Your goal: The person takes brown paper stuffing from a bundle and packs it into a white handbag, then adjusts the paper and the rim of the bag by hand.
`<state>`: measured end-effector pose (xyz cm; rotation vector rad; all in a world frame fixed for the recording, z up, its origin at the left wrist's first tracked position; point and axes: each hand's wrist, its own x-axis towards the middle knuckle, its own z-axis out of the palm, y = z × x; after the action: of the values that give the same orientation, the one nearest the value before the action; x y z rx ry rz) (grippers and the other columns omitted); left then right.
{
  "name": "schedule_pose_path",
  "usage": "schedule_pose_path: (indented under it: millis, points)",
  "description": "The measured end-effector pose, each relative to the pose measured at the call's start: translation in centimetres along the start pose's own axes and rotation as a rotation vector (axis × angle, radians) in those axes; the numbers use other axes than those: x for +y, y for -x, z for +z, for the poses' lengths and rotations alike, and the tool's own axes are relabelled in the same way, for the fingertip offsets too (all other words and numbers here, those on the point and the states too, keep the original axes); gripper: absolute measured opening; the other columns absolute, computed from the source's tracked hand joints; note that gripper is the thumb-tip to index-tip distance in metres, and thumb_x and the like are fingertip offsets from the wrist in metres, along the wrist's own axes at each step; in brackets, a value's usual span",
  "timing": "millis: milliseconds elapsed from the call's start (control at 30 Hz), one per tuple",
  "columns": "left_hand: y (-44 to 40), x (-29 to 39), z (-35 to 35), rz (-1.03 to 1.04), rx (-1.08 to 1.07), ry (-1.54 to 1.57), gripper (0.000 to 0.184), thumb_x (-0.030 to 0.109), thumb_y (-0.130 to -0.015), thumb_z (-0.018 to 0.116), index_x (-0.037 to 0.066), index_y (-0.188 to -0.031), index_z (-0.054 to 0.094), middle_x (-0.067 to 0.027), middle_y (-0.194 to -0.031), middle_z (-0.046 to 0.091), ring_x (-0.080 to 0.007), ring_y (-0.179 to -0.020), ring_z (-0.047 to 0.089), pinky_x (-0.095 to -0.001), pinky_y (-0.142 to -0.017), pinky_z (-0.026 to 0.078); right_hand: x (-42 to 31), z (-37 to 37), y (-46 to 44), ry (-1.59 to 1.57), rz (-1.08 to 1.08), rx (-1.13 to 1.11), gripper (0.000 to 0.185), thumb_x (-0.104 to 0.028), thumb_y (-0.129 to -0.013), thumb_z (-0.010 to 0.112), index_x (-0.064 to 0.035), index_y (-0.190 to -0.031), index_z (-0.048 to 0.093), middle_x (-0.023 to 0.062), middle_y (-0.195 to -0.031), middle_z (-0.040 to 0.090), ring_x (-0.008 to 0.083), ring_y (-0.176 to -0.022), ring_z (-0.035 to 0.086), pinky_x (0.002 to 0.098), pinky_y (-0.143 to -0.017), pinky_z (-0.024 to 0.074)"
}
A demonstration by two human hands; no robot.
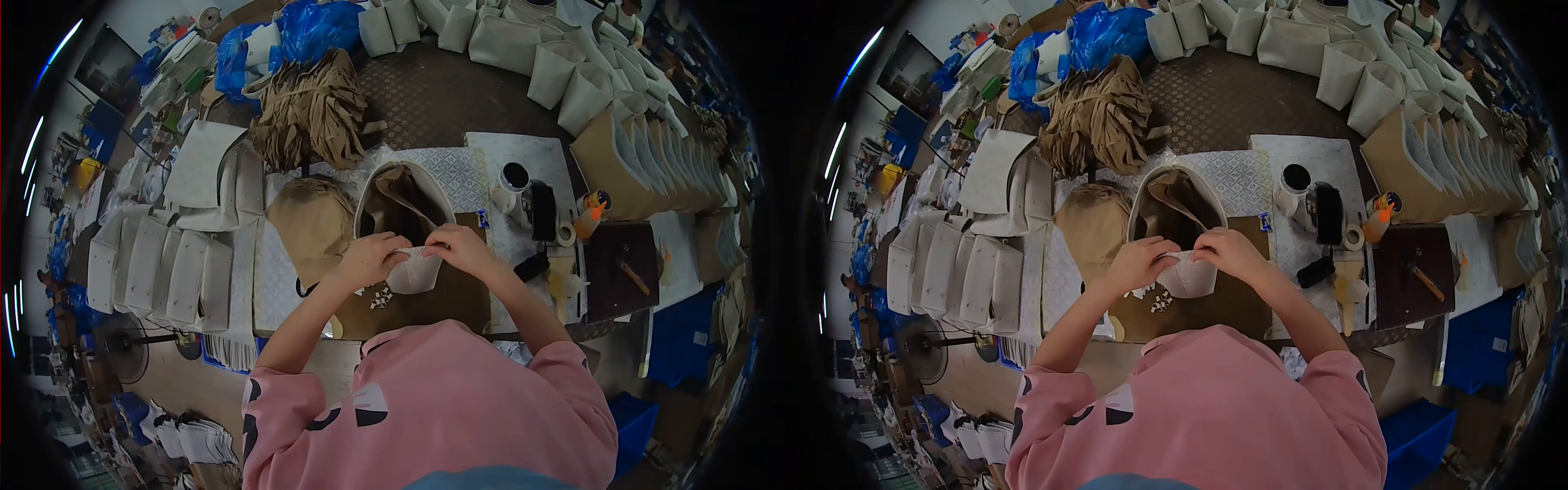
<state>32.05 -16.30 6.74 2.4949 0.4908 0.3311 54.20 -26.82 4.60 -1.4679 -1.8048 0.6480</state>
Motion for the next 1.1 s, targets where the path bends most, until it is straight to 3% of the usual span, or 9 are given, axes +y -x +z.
schedule_pose_path:
  millis: [267, 367, 467, 567, 633, 733, 800, 967, 1100]
  points:
    - [1.2, 0.1, -0.7, -0.137, 0.085, 0.119, 0.011, 0.018, -0.083, 0.070, 0.008, -0.090, 0.069, -0.0086, -0.083, 0.067, -0.0310, -0.079, 0.065, -0.0386, -0.068, 0.052, -1.6, 0.6, 0.6, 0.280, -0.141, 0.001, 0.013, -0.010, -0.081, 0.066, -0.0119, -0.094, 0.069, 0.0041, -0.083, 0.062, 0.0251, -0.089, 0.061, 0.0488, -0.106, 0.0352]
    - [0.8, 0.5, -0.1, -0.081, 0.133, 0.038, 0.008, 0.013, -0.084, 0.069, 0.006, -0.088, 0.070, -0.0085, -0.083, 0.067, -0.0277, -0.073, 0.065, -0.0349, -0.065, 0.052, -1.3, 2.1, 0.7, 0.242, -0.212, 0.074, 0.018, -0.008, -0.080, 0.066, -0.0102, -0.098, 0.069, 0.0051, -0.087, 0.061, 0.0260, -0.092, 0.060, 0.0464, -0.105, 0.0365]
    - [-1.1, -0.7, -1.5, -0.236, -0.145, 0.196, 0.012, 0.014, -0.086, 0.067, 0.006, -0.095, 0.070, -0.0089, -0.088, 0.068, -0.0281, -0.080, 0.066, -0.0345, -0.069, 0.052, -3.0, 2.9, 0.4, 0.173, -0.165, 0.106, 0.020, -0.008, -0.078, 0.065, -0.0091, -0.097, 0.068, 0.0074, -0.087, 0.061, 0.0269, -0.090, 0.061, 0.0433, -0.097, 0.0408]
    - [-6.1, -0.6, -1.9, 0.026, 0.268, -0.042, 0.017, 0.015, -0.084, 0.067, 0.008, -0.098, 0.069, -0.0086, -0.093, 0.069, -0.0255, -0.089, 0.066, -0.0369, -0.079, 0.051, -2.7, 3.9, 0.2, 0.192, -0.192, 0.066, 0.009, -0.011, -0.075, 0.065, -0.0105, -0.084, 0.068, 0.0057, -0.080, 0.060, 0.0258, -0.085, 0.062, 0.0415, -0.092, 0.0421]
    - [-9.9, 1.0, -2.6, 0.426, 0.343, -0.524, 0.022, 0.014, -0.080, 0.066, 0.011, -0.102, 0.070, -0.0098, -0.098, 0.069, -0.0224, -0.097, 0.065, -0.0406, -0.090, 0.048, -2.4, 4.5, -0.3, 0.228, -0.241, 0.069, 0.004, -0.013, -0.075, 0.065, -0.0117, -0.078, 0.067, 0.0048, -0.077, 0.060, 0.0250, -0.082, 0.062, 0.0410, -0.093, 0.0415]
    - [-13.7, -0.7, 0.4, 0.621, 0.082, -0.754, 0.025, 0.012, -0.078, 0.063, 0.016, -0.102, 0.071, -0.0078, -0.090, 0.070, -0.0231, -0.093, 0.067, -0.0434, -0.093, 0.046, -1.9, 5.2, -0.5, 0.327, -0.364, 0.001, 0.011, -0.012, -0.076, 0.062, -0.0158, -0.085, 0.066, 0.0025, -0.082, 0.059, 0.0215, -0.085, 0.061, 0.0427, -0.100, 0.0381]
    - [-15.7, -3.1, 2.4, 0.472, -0.445, -0.817, 0.024, 0.015, -0.079, 0.063, 0.015, -0.102, 0.069, -0.0064, -0.089, 0.071, -0.0259, -0.092, 0.068, -0.0448, -0.090, 0.048, -2.7, 4.8, -0.1, 0.377, -0.388, -0.074, 0.018, -0.010, -0.076, 0.061, -0.0173, -0.092, 0.065, -0.0005, -0.085, 0.057, 0.0193, -0.089, 0.059, 0.0472, -0.103, 0.0360]
    - [-14.3, -3.1, -4.5, 0.387, -0.173, -0.561, 0.032, 0.011, -0.073, 0.065, 0.018, -0.104, 0.069, -0.0092, -0.084, 0.071, -0.0296, -0.086, 0.069, -0.0429, -0.071, 0.054, -5.2, -1.3, -0.2, 0.474, -0.435, 0.066, 0.012, -0.015, -0.076, 0.062, -0.0173, -0.087, 0.065, -0.0013, -0.086, 0.055, 0.0193, -0.098, 0.056, 0.0564, -0.111, 0.0282]
    - [-10.1, 0.5, -12.1, -0.032, -0.086, -0.405, 0.055, -0.001, -0.069, 0.056, 0.016, -0.120, 0.063, -0.0157, -0.089, 0.071, -0.0298, -0.083, 0.069, -0.0396, -0.071, 0.052, -6.9, -7.6, -1.6, 0.592, -0.367, 0.431, 0.021, -0.013, -0.078, 0.069, -0.0186, -0.098, 0.067, 0.0025, -0.111, 0.058, 0.0264, -0.117, 0.051, 0.0593, -0.111, 0.0263]
